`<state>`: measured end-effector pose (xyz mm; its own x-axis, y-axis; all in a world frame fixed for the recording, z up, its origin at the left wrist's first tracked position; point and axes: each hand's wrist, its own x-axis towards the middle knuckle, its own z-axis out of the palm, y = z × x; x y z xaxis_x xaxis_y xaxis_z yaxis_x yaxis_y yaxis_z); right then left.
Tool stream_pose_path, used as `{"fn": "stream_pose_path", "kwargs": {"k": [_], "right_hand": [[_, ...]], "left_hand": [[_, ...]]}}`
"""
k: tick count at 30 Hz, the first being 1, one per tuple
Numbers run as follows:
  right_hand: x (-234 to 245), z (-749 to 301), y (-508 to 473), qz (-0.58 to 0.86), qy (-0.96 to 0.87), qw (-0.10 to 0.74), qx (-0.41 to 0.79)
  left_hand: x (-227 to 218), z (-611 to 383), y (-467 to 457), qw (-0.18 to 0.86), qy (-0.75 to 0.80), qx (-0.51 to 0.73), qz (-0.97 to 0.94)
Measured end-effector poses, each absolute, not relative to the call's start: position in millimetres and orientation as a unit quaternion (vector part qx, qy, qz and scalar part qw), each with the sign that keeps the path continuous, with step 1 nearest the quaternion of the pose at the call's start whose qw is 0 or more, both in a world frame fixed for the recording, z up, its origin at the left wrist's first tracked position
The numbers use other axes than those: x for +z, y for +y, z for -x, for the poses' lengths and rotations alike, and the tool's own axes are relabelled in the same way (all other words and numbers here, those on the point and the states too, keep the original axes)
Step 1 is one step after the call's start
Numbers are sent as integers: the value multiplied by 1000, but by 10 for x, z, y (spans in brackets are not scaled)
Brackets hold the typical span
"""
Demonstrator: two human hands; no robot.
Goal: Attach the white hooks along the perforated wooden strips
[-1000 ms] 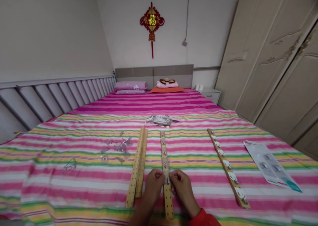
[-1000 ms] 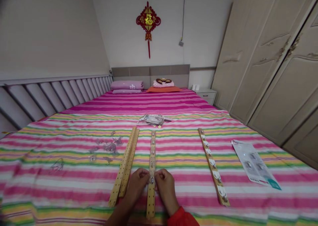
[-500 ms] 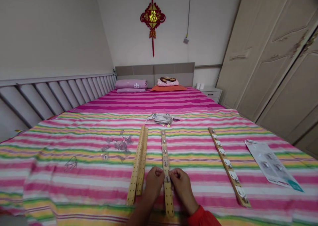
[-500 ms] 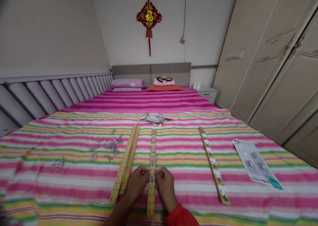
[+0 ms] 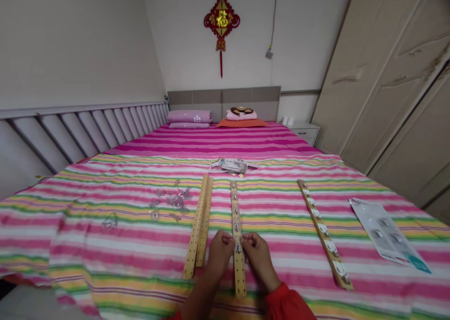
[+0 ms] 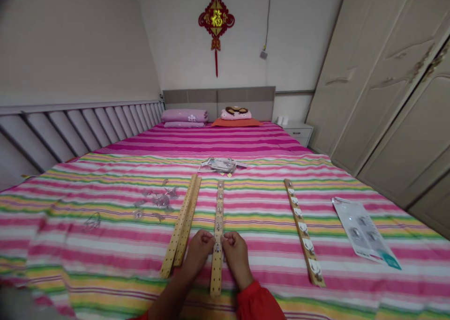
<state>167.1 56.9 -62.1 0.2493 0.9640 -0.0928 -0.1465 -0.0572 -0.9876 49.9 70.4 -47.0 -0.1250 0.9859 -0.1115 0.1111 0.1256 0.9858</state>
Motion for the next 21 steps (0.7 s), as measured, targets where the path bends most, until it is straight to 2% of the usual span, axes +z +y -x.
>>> {"fn": "stream_pose_path", "kwargs": {"k": [21], "right_hand": [[-564,-1776,458,469,-419,566,533]], "left_hand": [[-446,-386,624,553,505,440,-495]]}}
